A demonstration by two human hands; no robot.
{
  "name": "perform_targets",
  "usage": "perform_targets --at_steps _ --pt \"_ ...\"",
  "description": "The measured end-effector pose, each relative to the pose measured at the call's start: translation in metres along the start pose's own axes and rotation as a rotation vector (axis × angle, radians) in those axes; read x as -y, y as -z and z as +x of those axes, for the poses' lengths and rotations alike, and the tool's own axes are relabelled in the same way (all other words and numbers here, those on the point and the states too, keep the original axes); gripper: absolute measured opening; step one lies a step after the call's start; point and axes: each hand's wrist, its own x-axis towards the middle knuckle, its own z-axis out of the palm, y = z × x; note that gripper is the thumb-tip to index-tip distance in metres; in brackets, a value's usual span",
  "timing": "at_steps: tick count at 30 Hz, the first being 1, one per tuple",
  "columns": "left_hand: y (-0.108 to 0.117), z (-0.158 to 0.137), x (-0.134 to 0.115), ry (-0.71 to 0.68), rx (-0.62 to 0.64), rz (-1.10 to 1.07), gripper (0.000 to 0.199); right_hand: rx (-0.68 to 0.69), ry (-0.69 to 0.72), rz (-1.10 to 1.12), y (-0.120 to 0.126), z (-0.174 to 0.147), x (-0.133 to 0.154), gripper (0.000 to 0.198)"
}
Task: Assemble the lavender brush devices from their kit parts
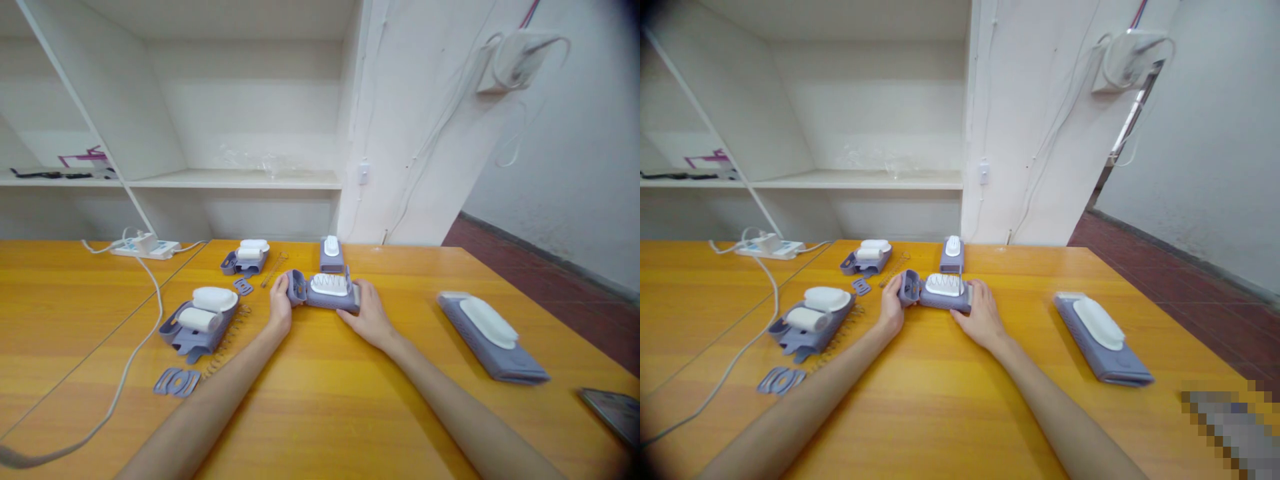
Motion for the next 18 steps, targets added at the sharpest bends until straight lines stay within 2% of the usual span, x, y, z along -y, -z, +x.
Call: perform_targets --at_steps 2,5,9,12,15,18 --pt "0.000 -0.003 -0.002 0.051 0.064 0.013 0.033 0.004 -0.020 0.031 -0.001 0.001 -0.003 0.080" --pt "-0.001 -0.006 -0.007 0.147 0.144 0.024 0.038 0.040 -0.043 0.086 -0.001 0.004 -0.007 0.083" --pt "-0.002 -0.007 -0.013 0.202 0.157 0.001 0.037 -0.002 -0.129 0.209 0.004 0.005 -0.004 0.081" --pt "-0.002 -0.006 -0.016 0.228 0.170 -0.020 0.034 -0.074 -0.131 0.327 0.007 0.005 0.000 0.079" --pt "-0.002 -0.006 -0.018 0.260 0.208 -0.024 0.035 -0.116 -0.179 0.550 0.007 0.005 -0.001 0.085" --pt "-0.002 -0.007 -0.020 0.282 0.252 -0.014 0.036 -0.125 -0.300 0.833 0.005 0.006 -0.006 0.090"
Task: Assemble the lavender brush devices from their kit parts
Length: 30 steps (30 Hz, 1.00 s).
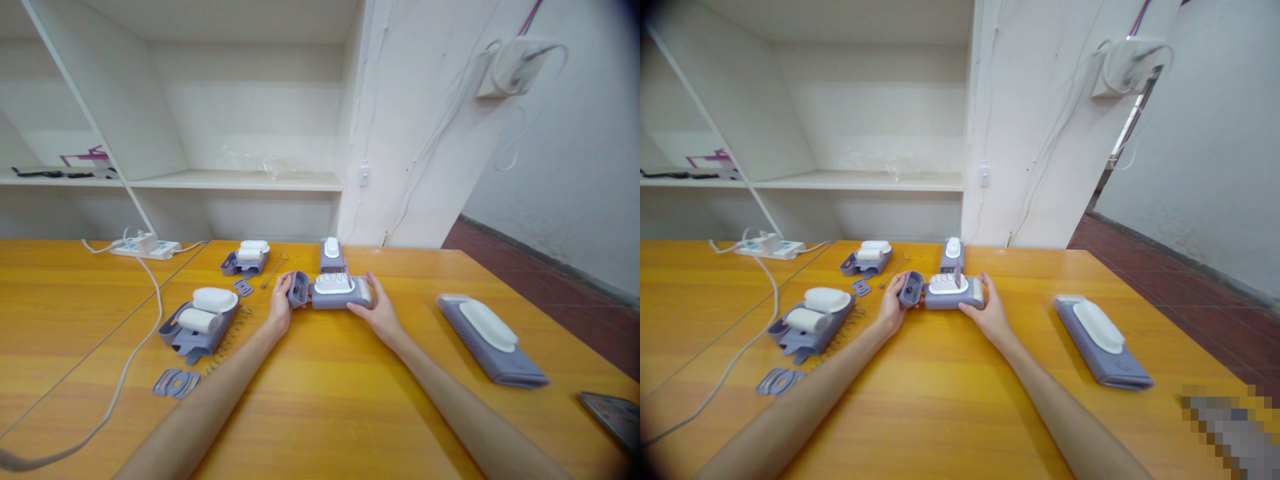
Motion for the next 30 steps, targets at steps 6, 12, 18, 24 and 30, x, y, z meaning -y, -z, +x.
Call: perform_targets --at_steps 6,12,18,24,30 --pt "-0.001 -0.002 0.001 -0.003 0.057 0.054 0.036 -0.073 -0.188 0.170 0.004 0.004 -0.001 0.056" --pt "0.000 -0.001 0.004 -0.032 0.110 0.071 0.035 -0.035 -0.175 0.163 0.001 0.004 0.006 0.060" --pt "-0.002 -0.003 0.004 -0.013 0.122 0.101 0.036 -0.098 -0.219 0.216 0.001 0.002 0.008 0.060" --pt "0.000 0.004 0.007 -0.048 -0.063 0.017 0.032 -0.221 -0.258 0.425 0.005 0.004 0.005 0.057" --pt "0.003 0.010 0.010 -0.122 -0.249 -0.101 0.025 -0.324 -0.220 0.575 0.011 0.011 0.002 0.033"
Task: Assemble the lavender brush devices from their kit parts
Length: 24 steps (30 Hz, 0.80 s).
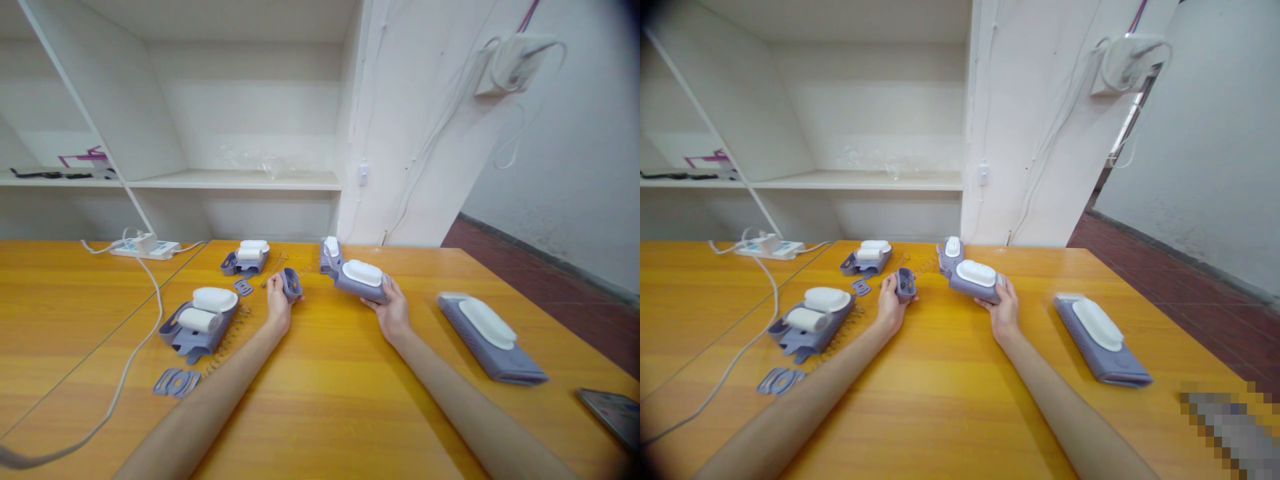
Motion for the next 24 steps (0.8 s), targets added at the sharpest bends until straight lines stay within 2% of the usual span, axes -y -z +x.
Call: perform_targets --at_steps 4,11,24 --pt "0.0000 -0.0002 0.0000 0.002 -0.008 -0.007 0.025 -0.015 -0.019 0.052 0.0043 0.0057 0.0020 0.026" --pt "-0.0015 -0.0022 0.0006 -0.036 -0.021 0.052 0.023 -0.027 -0.049 0.082 0.0039 0.0059 0.0028 0.026" --pt "-0.0027 -0.0048 0.0000 -0.074 -0.048 0.102 0.033 -0.024 -0.009 0.061 0.0041 0.0055 0.0017 0.025"
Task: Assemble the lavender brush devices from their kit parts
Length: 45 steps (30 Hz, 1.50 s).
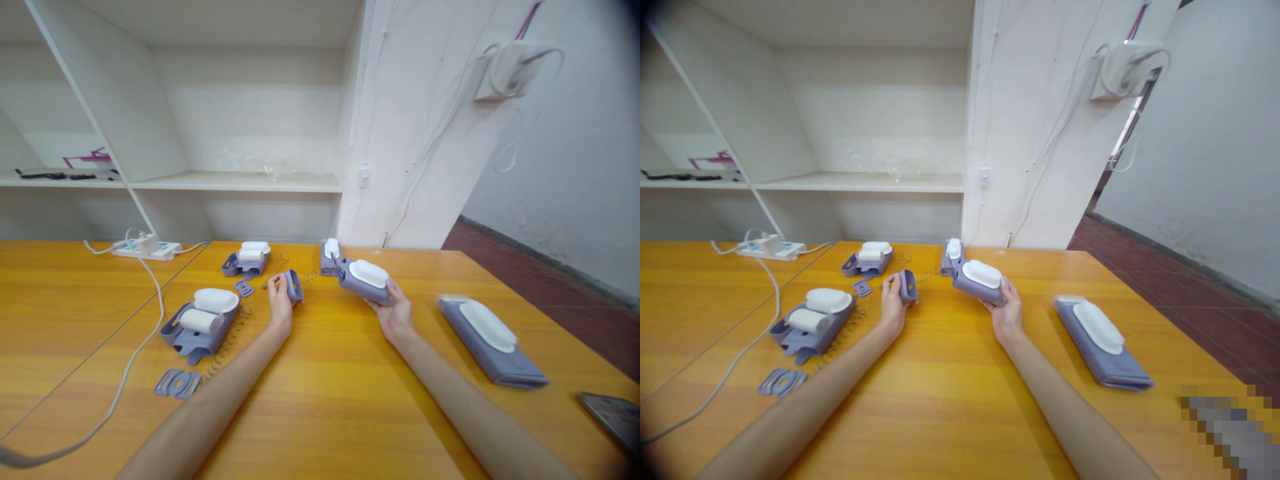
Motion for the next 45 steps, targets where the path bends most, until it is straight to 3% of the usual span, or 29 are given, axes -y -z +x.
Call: perform_targets --at_steps 12,24,33,45 --pt "0.0046 0.0027 0.0006 -0.059 -0.074 -0.068 0.027 0.024 0.026 -0.014 -0.0041 -0.0050 0.0016 0.029" --pt "0.0061 0.0045 0.0000 -0.086 -0.102 -0.049 0.041 -0.067 0.114 -0.062 -0.0013 -0.0055 -0.0035 0.042" --pt "0.0015 -0.0036 -0.0026 -0.094 0.050 0.005 0.039 -0.068 0.139 -0.093 -0.0006 -0.0044 -0.0067 0.048" --pt "0.0050 0.0031 0.0000 -0.076 -0.057 -0.057 0.038 -0.070 0.134 -0.110 -0.0002 -0.0043 -0.0074 0.049"
